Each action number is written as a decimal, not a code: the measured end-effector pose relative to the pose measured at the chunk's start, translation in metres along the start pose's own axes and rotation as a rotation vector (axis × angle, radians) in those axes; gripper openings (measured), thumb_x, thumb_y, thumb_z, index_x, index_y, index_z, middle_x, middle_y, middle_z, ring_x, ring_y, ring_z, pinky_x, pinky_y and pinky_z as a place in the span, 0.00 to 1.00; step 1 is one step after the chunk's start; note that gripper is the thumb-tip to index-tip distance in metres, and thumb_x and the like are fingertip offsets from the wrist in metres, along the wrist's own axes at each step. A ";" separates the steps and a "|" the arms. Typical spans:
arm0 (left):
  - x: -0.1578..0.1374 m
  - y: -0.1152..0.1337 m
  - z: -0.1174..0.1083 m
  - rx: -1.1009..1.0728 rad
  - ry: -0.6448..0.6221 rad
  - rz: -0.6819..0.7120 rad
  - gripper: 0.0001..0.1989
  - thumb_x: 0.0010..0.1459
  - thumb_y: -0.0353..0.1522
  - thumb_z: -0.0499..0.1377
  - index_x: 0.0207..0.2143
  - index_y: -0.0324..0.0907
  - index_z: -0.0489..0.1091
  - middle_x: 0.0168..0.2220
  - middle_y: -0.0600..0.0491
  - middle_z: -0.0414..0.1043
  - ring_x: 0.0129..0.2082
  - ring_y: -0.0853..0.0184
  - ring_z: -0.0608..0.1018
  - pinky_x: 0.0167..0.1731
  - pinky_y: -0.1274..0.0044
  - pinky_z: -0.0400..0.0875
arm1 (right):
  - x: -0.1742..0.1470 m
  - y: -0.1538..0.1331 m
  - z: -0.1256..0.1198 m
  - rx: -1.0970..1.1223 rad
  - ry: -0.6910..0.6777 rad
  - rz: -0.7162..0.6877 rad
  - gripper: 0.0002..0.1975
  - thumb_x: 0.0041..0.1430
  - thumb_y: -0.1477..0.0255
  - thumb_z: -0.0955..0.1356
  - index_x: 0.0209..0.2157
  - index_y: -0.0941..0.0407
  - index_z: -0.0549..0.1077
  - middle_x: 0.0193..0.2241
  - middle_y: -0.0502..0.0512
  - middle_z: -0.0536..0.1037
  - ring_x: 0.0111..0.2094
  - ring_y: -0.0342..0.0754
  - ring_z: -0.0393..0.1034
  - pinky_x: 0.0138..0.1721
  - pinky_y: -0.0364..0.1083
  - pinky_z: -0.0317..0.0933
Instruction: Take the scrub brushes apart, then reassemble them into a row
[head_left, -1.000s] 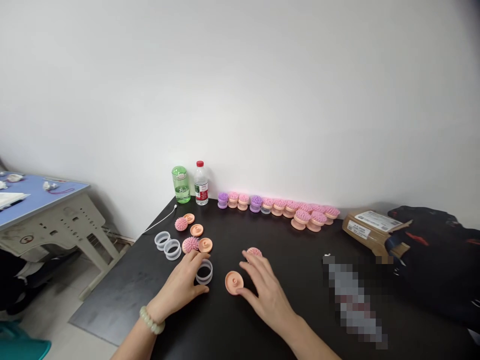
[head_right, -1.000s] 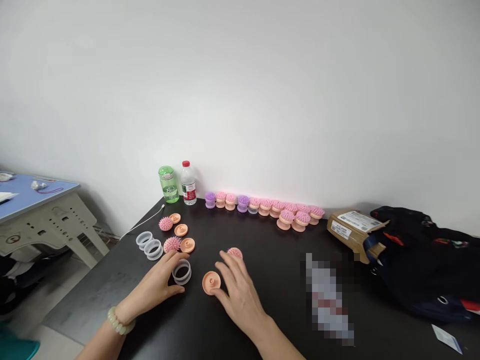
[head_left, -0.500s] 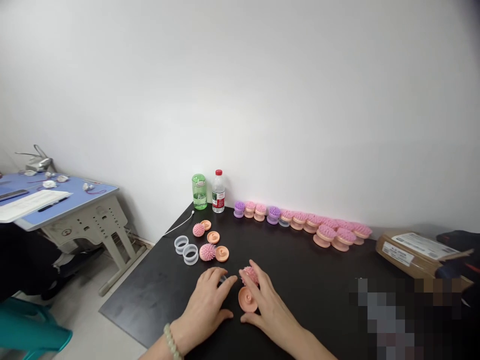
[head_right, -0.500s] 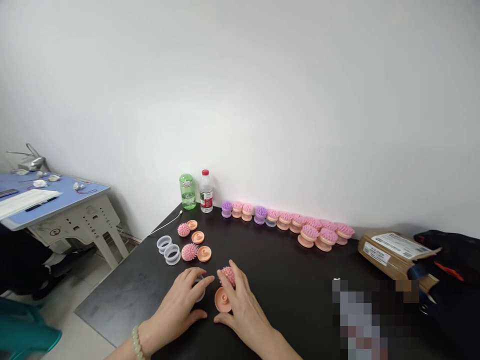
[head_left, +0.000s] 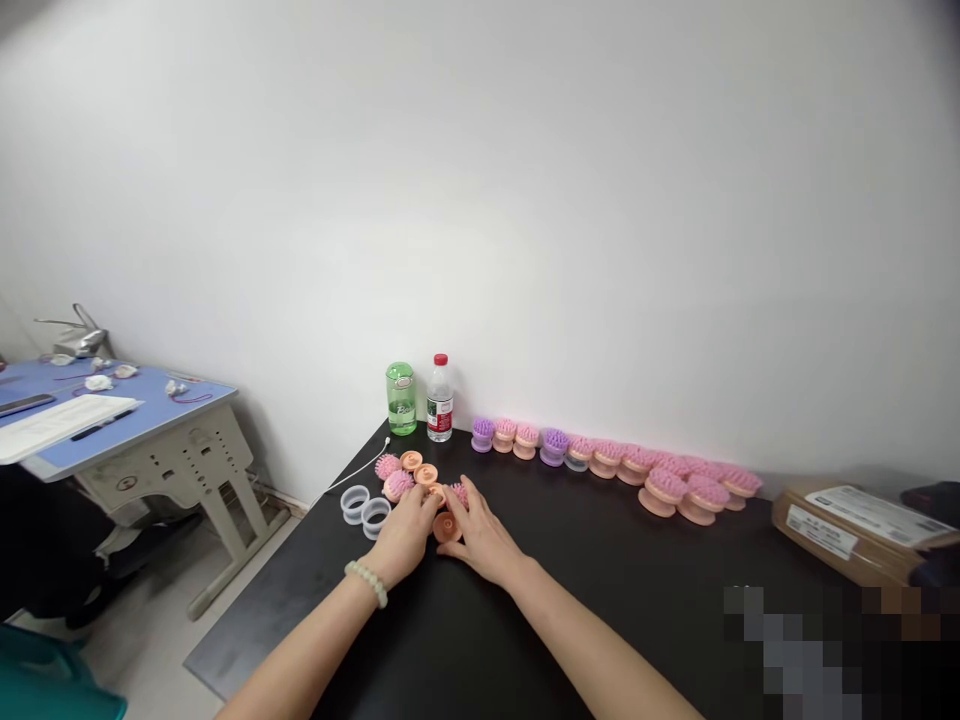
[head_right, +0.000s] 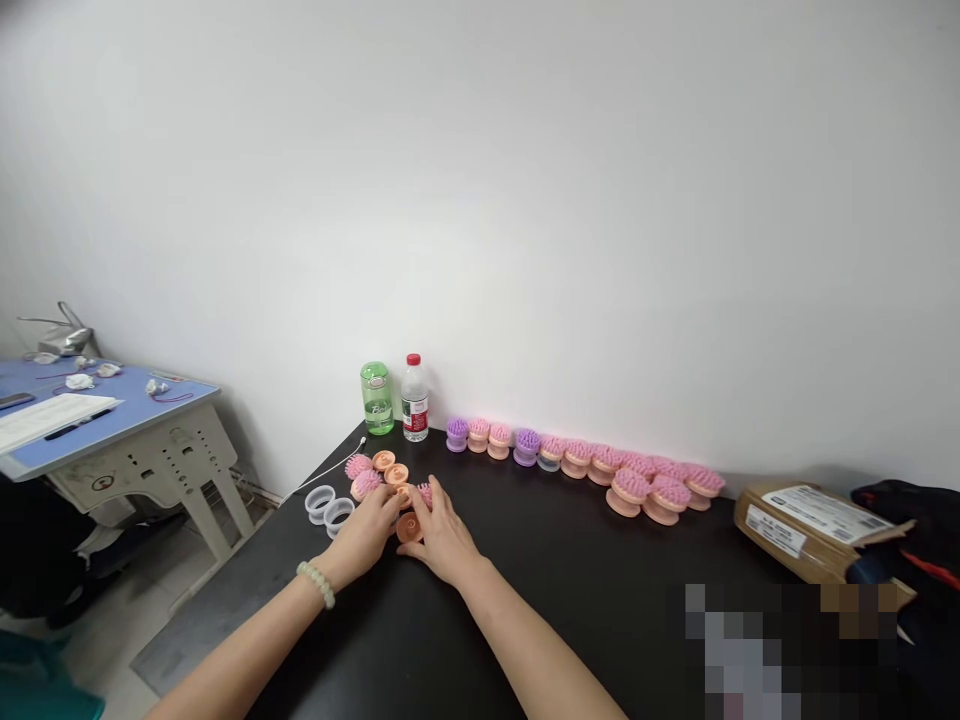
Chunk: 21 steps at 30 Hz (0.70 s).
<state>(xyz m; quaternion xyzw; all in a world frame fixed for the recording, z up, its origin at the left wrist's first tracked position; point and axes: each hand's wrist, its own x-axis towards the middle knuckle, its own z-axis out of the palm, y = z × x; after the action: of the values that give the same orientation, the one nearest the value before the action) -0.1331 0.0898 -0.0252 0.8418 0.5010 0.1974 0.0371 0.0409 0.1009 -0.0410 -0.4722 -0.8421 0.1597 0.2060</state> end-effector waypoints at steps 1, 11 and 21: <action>-0.001 0.001 0.000 0.012 0.005 -0.013 0.28 0.52 0.17 0.53 0.54 0.43 0.62 0.50 0.45 0.68 0.50 0.57 0.73 0.49 0.63 0.71 | -0.001 0.000 0.000 -0.001 0.004 0.005 0.48 0.50 0.67 0.77 0.68 0.55 0.52 0.68 0.75 0.47 0.68 0.70 0.46 0.62 0.64 0.55; -0.032 0.022 0.010 0.108 0.257 0.183 0.40 0.45 0.16 0.49 0.62 0.44 0.58 0.63 0.40 0.60 0.65 0.46 0.61 0.59 0.53 0.63 | -0.058 0.039 -0.057 -0.302 0.207 0.082 0.45 0.54 0.58 0.75 0.67 0.55 0.54 0.68 0.67 0.54 0.68 0.62 0.48 0.63 0.59 0.55; -0.013 0.109 0.018 -0.174 0.110 0.378 0.36 0.50 0.21 0.54 0.61 0.54 0.61 0.63 0.47 0.64 0.63 0.49 0.66 0.55 0.57 0.72 | -0.081 0.143 -0.164 -0.569 0.439 0.683 0.18 0.64 0.69 0.69 0.54 0.60 0.69 0.55 0.63 0.71 0.54 0.58 0.68 0.54 0.61 0.64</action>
<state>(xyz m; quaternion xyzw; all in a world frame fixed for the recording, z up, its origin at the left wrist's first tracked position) -0.0419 0.0272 -0.0174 0.9025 0.3166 0.2887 0.0446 0.2648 0.1158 0.0182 -0.7813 -0.5861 -0.1211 0.1772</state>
